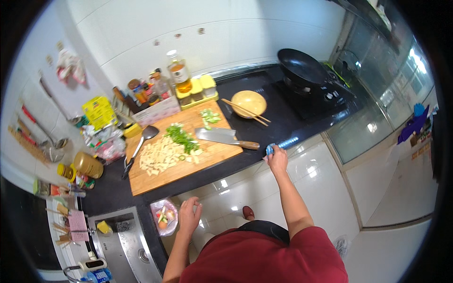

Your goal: The person rinses a metal bowl in the sink, dries it with a cloth, and places it on the counter. They then use a knife to scrape chopped tofu, green onions, and other vegetables from a wooden cutting board into the bowl. Finally, the person rinses the knife under running water.

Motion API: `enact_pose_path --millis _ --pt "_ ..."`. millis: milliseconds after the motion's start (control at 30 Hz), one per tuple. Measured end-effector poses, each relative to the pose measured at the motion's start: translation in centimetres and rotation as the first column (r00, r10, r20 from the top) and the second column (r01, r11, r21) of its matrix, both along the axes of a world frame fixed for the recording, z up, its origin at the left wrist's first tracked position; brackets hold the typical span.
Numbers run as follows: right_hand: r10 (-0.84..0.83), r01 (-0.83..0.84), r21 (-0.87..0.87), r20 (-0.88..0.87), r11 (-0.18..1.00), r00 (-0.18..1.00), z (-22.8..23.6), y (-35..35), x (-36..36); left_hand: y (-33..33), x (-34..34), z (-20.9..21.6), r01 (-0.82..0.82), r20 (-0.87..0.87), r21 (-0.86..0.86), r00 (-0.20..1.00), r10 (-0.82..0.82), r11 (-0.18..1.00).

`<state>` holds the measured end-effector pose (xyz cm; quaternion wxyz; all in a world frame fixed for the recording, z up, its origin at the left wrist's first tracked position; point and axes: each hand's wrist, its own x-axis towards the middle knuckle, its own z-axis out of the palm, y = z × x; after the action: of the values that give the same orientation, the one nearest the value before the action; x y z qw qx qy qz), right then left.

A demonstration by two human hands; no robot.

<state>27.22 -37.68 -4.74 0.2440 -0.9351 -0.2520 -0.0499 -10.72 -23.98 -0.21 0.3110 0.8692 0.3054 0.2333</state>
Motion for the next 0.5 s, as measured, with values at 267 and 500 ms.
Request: enact_pose_path --millis 267,500 --pt "-0.071 0.065 0.18 0.029 0.981 0.997 -1.8 -0.7 12.5 -5.2 12.5 -0.6 0.114 -0.058 -0.061 0.991 -0.117 0.992" --pt "0.054 -0.128 0.363 0.206 0.923 0.977 -0.8 -1.6 13.1 -8.6 16.5 -0.8 0.165 -0.124 -0.109 0.976 -0.178 0.98"
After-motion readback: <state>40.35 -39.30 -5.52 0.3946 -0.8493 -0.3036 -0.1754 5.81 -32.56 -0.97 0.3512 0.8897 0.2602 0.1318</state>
